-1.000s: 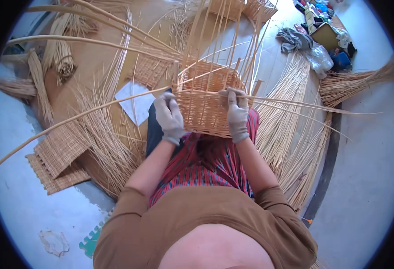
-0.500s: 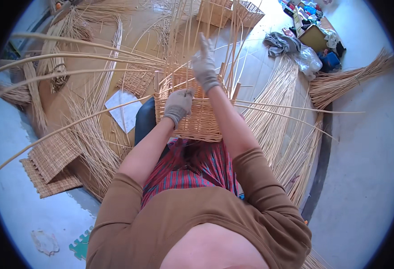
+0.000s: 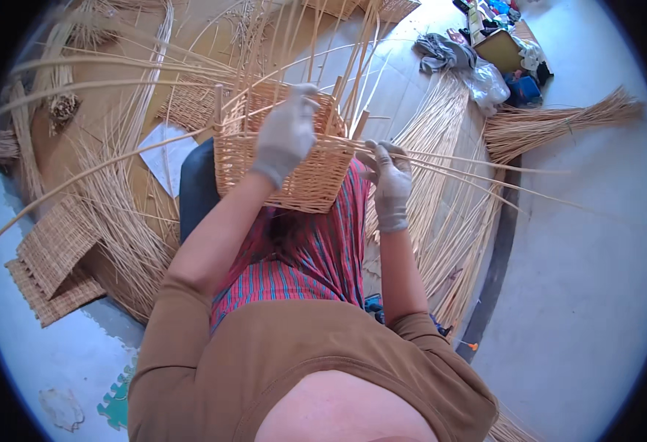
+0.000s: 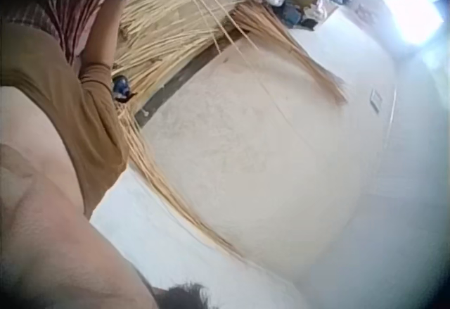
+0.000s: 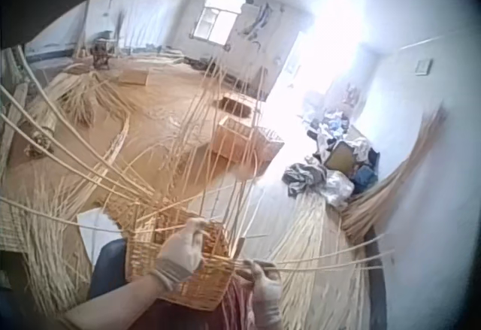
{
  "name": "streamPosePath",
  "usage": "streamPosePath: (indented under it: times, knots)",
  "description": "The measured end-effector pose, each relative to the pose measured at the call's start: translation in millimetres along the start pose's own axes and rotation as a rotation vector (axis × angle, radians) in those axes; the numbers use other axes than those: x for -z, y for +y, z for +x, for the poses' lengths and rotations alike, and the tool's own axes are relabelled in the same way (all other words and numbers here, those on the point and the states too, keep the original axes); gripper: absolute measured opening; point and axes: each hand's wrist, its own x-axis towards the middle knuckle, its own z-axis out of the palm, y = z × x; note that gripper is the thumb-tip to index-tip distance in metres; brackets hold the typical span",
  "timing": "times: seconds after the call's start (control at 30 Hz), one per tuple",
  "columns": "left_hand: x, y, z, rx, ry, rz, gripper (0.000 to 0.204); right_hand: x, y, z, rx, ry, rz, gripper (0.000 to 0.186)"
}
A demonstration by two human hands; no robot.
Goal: Weaving a rectangular wicker basket using long thin reeds.
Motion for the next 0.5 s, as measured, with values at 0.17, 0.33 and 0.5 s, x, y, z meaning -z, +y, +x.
streamPosePath:
  times: [0.17,0.33,0.5]
  knots:
    - [-51.3,-17.9,-2.1,0.566,-0.429,-0.255,0.026,-6.9,-24.0,38.6,0.305,-0.006,-0.743,0.016]
    - [-47.9,-14.9,-4.6,0.521,-0.331,-0.174,0.032,-62.4,-61.4,83.4,0.841,0.186,-1.492,0.085]
    - [-41.3,-17.8,-3.1,0.546,-0.398,-0.208,0.028,1.5,-40.7,106.4,0.618,-0.269,-1.731,0.036]
